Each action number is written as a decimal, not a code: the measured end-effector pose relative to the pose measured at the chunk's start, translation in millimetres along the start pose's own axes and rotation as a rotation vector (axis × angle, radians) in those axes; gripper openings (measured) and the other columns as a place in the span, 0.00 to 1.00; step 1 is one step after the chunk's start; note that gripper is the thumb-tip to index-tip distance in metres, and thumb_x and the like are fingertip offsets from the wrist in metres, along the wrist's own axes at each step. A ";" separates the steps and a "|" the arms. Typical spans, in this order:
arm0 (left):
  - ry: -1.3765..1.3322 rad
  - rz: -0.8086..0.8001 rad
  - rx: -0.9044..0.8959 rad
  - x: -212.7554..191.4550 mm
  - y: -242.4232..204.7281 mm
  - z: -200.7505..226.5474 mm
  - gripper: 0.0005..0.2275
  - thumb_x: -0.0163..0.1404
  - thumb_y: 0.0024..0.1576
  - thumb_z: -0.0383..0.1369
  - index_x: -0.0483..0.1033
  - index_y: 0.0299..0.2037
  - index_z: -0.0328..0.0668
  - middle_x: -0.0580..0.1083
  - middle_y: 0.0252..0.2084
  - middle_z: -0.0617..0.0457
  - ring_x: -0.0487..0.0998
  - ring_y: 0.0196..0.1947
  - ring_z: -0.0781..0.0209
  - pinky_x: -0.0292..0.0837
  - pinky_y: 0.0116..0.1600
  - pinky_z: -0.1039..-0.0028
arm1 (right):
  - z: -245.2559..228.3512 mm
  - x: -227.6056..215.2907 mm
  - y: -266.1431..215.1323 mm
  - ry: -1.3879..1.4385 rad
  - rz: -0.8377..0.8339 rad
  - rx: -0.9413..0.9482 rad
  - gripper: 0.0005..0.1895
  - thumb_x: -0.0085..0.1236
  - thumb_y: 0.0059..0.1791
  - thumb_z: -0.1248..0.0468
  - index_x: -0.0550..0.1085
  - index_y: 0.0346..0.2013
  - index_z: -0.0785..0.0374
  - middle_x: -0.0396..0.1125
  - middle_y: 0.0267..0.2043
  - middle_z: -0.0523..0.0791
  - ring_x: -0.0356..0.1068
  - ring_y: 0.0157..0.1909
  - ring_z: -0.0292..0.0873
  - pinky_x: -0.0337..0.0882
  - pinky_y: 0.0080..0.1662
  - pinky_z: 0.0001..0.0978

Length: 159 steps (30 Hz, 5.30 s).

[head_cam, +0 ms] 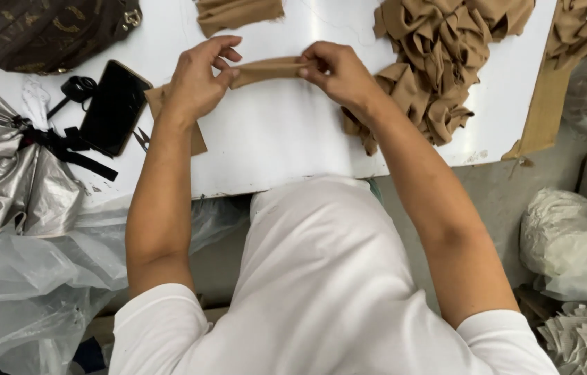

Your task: Folding small strips of brown fabric into loops on a work table in a factory setting.

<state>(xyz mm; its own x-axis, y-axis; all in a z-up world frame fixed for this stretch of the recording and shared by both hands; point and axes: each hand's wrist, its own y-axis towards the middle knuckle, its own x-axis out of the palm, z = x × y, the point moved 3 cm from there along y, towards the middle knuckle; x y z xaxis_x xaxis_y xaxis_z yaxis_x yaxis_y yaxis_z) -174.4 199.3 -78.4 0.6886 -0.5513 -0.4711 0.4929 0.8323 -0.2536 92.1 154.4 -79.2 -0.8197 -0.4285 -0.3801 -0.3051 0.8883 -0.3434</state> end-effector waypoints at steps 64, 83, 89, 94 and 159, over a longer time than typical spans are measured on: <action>-0.814 -0.613 0.198 168.4 0.2 191.9 0.04 0.49 0.66 0.29 0.66 0.46 0.42 0.71 0.33 0.55 0.74 0.31 0.67 0.74 0.37 0.78 | 70.7 -3.0 -189.9 0.788 0.525 -0.193 0.22 0.35 0.54 0.52 0.71 0.41 0.66 0.68 0.36 0.49 0.66 0.38 0.43 0.66 0.43 0.35; -1.352 -0.175 -0.263 135.5 9.3 136.8 0.10 0.52 0.61 0.24 0.72 0.52 0.37 0.76 0.36 0.47 0.74 0.33 0.60 0.73 0.37 0.70 | 62.1 34.3 -186.5 0.679 0.243 0.427 0.37 0.61 0.45 0.76 0.62 0.67 0.53 0.62 0.61 0.42 0.67 0.39 0.35 0.73 0.31 0.26; -1.598 -0.479 -0.080 151.5 -7.4 145.6 0.18 0.44 0.51 0.20 0.71 0.53 0.35 0.72 0.36 0.48 0.72 0.32 0.60 0.69 0.34 0.71 | 40.1 17.8 -191.2 0.608 0.413 -0.144 0.33 0.53 0.57 0.55 0.54 0.74 0.57 0.48 0.79 0.47 0.50 0.79 0.51 0.52 0.75 0.48; -1.671 -0.533 -0.034 153.2 -20.5 155.2 0.17 0.43 0.48 0.20 0.70 0.49 0.36 0.69 0.35 0.48 0.64 0.29 0.61 0.61 0.33 0.75 | 41.8 19.4 -182.5 0.911 0.328 -0.346 0.13 0.47 0.53 0.55 0.71 0.42 0.61 0.65 0.50 0.49 0.64 0.55 0.47 0.64 0.58 0.42; -0.356 -0.284 -0.355 10.9 -42.9 24.0 0.11 0.60 0.58 0.38 0.81 0.47 0.45 0.78 0.28 0.61 0.77 0.33 0.75 0.71 0.49 0.81 | -20.2 -3.0 -48.8 0.235 -0.323 0.341 0.31 0.57 0.51 0.71 0.65 0.69 0.55 0.69 0.45 0.42 0.69 0.47 0.38 0.69 0.54 0.29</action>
<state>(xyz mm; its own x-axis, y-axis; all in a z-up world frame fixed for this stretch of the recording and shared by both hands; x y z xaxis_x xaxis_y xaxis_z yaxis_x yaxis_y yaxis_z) -175.3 156.2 -52.4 0.7220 -0.6904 -0.0455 0.5183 0.5832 -0.6255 99.6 115.8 -43.9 -0.8082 -0.5885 -0.0194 -0.4174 0.5958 -0.6862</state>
